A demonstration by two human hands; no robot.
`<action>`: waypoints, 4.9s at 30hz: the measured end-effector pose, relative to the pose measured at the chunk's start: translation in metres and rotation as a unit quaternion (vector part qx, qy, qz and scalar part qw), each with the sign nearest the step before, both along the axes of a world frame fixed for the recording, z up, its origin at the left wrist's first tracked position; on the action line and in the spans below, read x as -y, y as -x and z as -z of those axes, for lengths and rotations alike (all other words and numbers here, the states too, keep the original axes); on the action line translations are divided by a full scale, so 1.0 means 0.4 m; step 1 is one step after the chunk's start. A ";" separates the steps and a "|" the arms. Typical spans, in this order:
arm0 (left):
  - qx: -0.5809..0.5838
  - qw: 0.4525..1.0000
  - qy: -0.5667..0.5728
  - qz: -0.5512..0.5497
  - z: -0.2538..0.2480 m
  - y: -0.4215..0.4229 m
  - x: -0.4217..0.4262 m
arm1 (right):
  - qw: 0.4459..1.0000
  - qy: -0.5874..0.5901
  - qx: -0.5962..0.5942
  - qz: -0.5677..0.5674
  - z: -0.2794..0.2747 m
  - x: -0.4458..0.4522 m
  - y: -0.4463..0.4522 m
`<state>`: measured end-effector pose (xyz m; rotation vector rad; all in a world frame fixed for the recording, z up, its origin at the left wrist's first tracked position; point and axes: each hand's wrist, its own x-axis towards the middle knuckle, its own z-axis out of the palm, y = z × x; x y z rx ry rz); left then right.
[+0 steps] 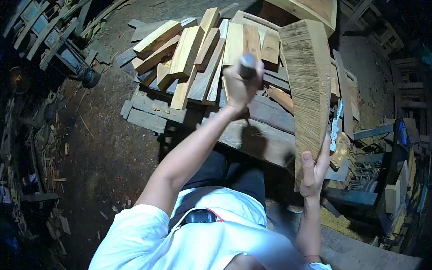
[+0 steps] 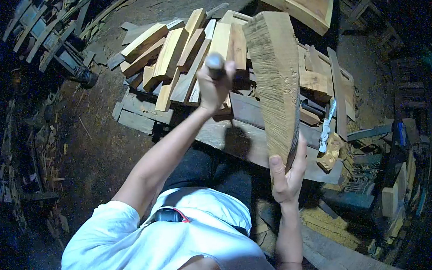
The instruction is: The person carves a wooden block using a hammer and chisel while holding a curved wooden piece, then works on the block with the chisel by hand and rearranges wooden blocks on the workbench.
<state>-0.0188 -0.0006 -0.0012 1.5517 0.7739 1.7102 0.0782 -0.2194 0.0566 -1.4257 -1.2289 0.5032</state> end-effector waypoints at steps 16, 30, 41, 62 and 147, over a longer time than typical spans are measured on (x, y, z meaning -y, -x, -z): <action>-0.041 0.994 0.017 0.101 0.031 0.035 -0.021 | 0.998 0.008 -0.066 -0.008 0.027 0.005 0.014; -0.130 0.979 -0.109 0.115 0.066 0.016 0.056 | 0.999 -0.005 0.034 -0.001 -0.012 -0.058 0.033; -0.146 0.965 -0.178 0.127 0.101 0.003 0.072 | 0.999 -0.010 0.041 -0.012 0.024 -0.025 0.046; -0.090 0.995 -0.031 0.040 0.008 0.040 -0.074 | 0.995 0.012 -0.080 0.066 0.066 0.035 0.017; -0.047 0.970 0.104 0.216 -0.047 0.081 -0.122 | 0.999 -0.020 -0.017 -0.037 -0.064 -0.122 -0.077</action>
